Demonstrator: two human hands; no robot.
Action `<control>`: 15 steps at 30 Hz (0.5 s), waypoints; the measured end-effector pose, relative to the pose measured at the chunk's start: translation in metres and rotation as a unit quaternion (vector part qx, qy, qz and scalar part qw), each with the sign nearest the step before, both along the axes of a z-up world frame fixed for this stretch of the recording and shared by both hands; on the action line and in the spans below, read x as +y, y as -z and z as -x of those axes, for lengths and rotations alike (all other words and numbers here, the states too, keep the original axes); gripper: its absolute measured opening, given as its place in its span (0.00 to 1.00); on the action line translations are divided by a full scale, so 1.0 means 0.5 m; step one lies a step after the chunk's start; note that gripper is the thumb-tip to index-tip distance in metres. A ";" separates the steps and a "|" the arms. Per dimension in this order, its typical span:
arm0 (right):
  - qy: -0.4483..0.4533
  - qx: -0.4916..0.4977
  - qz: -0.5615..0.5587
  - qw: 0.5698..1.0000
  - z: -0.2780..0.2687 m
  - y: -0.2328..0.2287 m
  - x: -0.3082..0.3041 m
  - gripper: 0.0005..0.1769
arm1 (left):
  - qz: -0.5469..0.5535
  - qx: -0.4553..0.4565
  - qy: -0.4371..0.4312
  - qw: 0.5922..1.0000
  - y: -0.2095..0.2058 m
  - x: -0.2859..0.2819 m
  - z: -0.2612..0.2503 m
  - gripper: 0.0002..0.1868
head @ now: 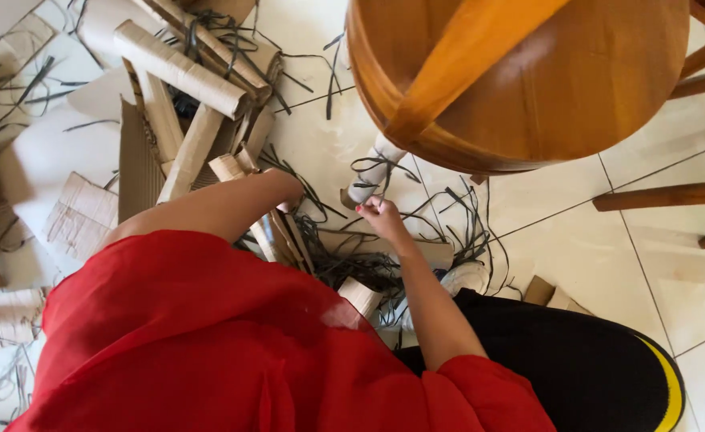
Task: Wrapping a wooden chair leg with protective paper and securing it with plastic ties
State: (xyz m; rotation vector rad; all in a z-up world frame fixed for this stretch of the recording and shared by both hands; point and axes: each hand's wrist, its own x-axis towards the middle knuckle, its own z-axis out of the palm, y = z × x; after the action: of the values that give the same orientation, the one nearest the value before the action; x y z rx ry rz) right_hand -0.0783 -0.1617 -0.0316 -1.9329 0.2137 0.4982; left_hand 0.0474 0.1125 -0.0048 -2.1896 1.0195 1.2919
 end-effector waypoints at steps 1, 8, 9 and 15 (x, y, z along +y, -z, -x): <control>0.032 -0.017 0.057 0.998 0.007 0.014 0.009 0.09 | 0.016 -0.013 0.008 1.000 0.005 -0.003 0.003 0.24; 0.222 -0.094 0.100 0.965 -0.010 -0.032 0.015 0.12 | 0.129 -0.088 0.017 0.988 -0.022 -0.066 0.022 0.21; 0.219 -0.095 0.101 0.966 -0.015 -0.021 0.014 0.12 | 0.130 -0.089 0.015 0.987 -0.048 -0.064 0.033 0.21; 0.261 -0.143 -0.050 0.953 -0.032 0.000 0.018 0.12 | 0.103 -0.042 0.044 0.993 -0.068 -0.051 0.065 0.18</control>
State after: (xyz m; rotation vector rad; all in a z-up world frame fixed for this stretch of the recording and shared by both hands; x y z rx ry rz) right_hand -0.0621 -0.1529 -0.0318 -1.7323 0.4840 -0.1196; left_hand 0.0151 0.0872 0.0291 -2.2978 1.2495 1.0897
